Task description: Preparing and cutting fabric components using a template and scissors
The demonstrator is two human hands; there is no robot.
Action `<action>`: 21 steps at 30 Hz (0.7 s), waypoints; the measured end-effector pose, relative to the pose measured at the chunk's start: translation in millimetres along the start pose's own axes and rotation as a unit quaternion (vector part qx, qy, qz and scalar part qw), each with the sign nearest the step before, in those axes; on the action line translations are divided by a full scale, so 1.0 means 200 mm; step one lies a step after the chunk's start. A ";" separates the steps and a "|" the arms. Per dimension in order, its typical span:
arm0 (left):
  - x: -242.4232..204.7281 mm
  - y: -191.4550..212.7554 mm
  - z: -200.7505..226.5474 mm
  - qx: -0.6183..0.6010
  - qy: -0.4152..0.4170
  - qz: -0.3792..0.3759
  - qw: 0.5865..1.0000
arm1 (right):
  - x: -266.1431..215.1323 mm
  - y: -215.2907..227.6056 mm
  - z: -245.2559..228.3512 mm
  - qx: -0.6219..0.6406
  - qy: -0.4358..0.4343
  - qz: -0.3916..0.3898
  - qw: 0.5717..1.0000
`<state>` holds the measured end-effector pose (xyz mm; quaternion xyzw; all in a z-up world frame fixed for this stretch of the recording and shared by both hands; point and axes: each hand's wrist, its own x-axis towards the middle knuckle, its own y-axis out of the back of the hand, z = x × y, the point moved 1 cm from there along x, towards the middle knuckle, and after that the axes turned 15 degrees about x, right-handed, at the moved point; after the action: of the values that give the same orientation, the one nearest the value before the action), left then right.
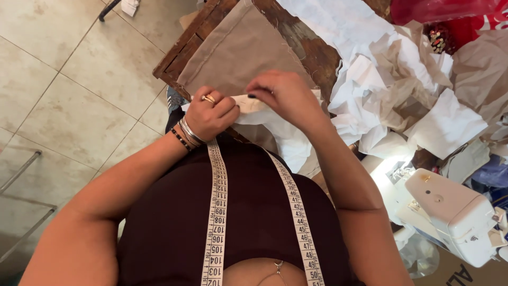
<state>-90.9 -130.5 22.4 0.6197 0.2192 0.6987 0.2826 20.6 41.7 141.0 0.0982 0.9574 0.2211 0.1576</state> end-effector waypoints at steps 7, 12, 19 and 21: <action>-0.04 -0.01 -0.02 -0.014 0.032 -0.015 0.999 | -0.07 -0.08 0.07 -0.002 -0.064 -0.023 0.998; -0.03 -0.01 -0.03 -0.026 0.049 -0.019 0.998 | -0.09 -0.13 0.10 -0.016 -0.075 -0.009 0.997; -0.01 0.00 -0.02 -0.033 0.035 -0.033 0.998 | -0.10 -0.19 0.22 -0.008 -0.062 0.031 0.998; -0.02 0.00 -0.01 -0.033 0.030 -0.039 0.998 | -0.10 -0.22 0.27 -0.031 -0.052 0.034 0.998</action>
<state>-93.3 -132.9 19.4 0.5801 0.2280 0.7122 0.3230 52.7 18.7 80.0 0.1370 0.9366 0.2507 0.2028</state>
